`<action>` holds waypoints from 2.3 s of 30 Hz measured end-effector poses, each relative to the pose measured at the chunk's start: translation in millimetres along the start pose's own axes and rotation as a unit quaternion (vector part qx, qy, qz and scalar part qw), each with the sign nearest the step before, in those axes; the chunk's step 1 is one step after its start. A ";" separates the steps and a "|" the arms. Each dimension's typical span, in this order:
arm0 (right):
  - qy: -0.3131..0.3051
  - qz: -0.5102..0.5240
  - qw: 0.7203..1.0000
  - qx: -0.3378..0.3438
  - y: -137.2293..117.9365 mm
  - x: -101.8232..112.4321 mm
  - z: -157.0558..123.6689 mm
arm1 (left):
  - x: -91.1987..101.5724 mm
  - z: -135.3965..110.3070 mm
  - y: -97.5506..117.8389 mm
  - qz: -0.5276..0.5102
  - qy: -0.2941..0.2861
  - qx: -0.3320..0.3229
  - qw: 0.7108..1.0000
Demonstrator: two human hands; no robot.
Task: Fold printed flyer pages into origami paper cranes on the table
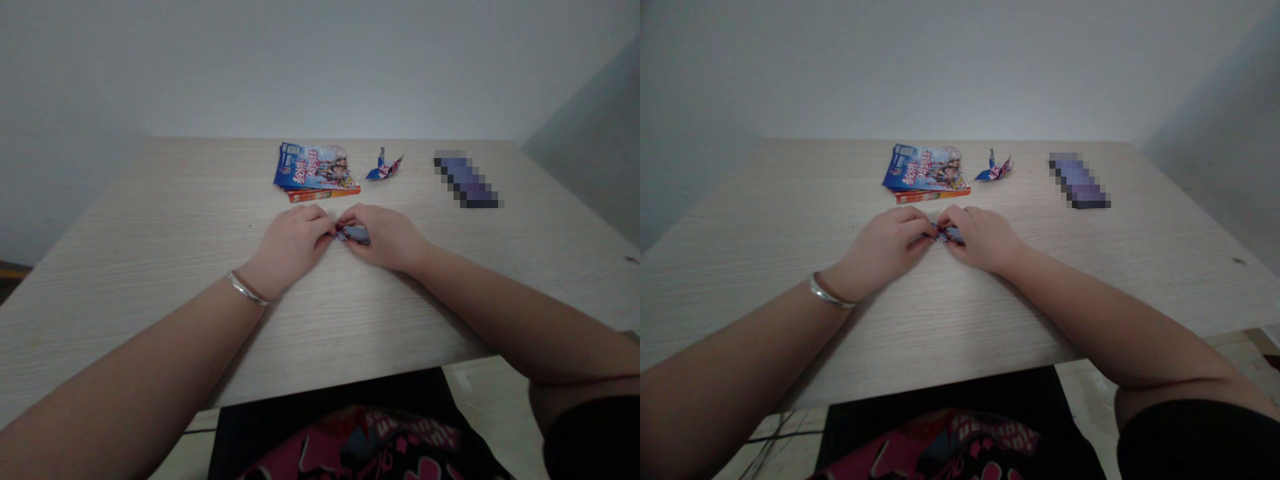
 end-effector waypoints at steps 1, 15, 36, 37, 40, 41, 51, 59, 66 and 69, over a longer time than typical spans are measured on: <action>-0.003 0.030 0.999 0.013 0.3 -0.2 -0.5 | -1.4 0.4 1.8 0.003 -0.007 -0.013 1.000; 0.003 0.026 0.994 0.110 22.4 -1.6 2.8 | -3.9 -1.2 5.5 0.023 -0.038 -0.042 0.998; 0.040 -0.092 0.975 0.200 -10.0 -2.7 -5.5 | -8.3 -3.4 6.9 -0.007 -0.044 -0.067 0.997; 0.047 -0.075 0.978 0.188 -8.2 -2.2 -3.5 | -8.4 -3.3 6.3 -0.004 -0.046 -0.062 0.997; 0.057 -0.051 0.985 0.155 -4.8 -1.6 0.7 | -8.9 -2.9 5.7 0.019 -0.057 -0.052 0.997; 0.058 -0.051 0.986 0.145 -4.4 -1.4 1.4 | -8.8 -2.8 6.5 0.028 -0.059 -0.055 0.996; 0.059 -0.090 0.986 0.126 -10.4 -1.0 -2.7 | -5.4 -5.4 23.7 0.123 -0.028 -0.128 0.984; 0.042 -0.152 0.971 0.182 -19.9 1.2 -5.2 | -2.7 -2.8 35.7 0.177 -0.101 -0.141 0.969; -0.019 -0.207 0.950 0.232 -25.0 -1.2 -10.3 | -3.6 -3.3 36.8 0.165 -0.101 -0.165 0.967; -0.023 -0.187 0.950 0.249 -24.5 -1.7 -12.3 | -3.8 -4.0 39.3 0.164 -0.089 -0.182 0.965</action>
Point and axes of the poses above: each hand's wrist, its own z-axis towards the middle knuckle, its own x-axis out of the back of the hand, y = z × x, the point moved 9 cm from there along z, towards the middle knuckle, and after that the axes turned 3 degrees about -x, right-handed, at the moved point
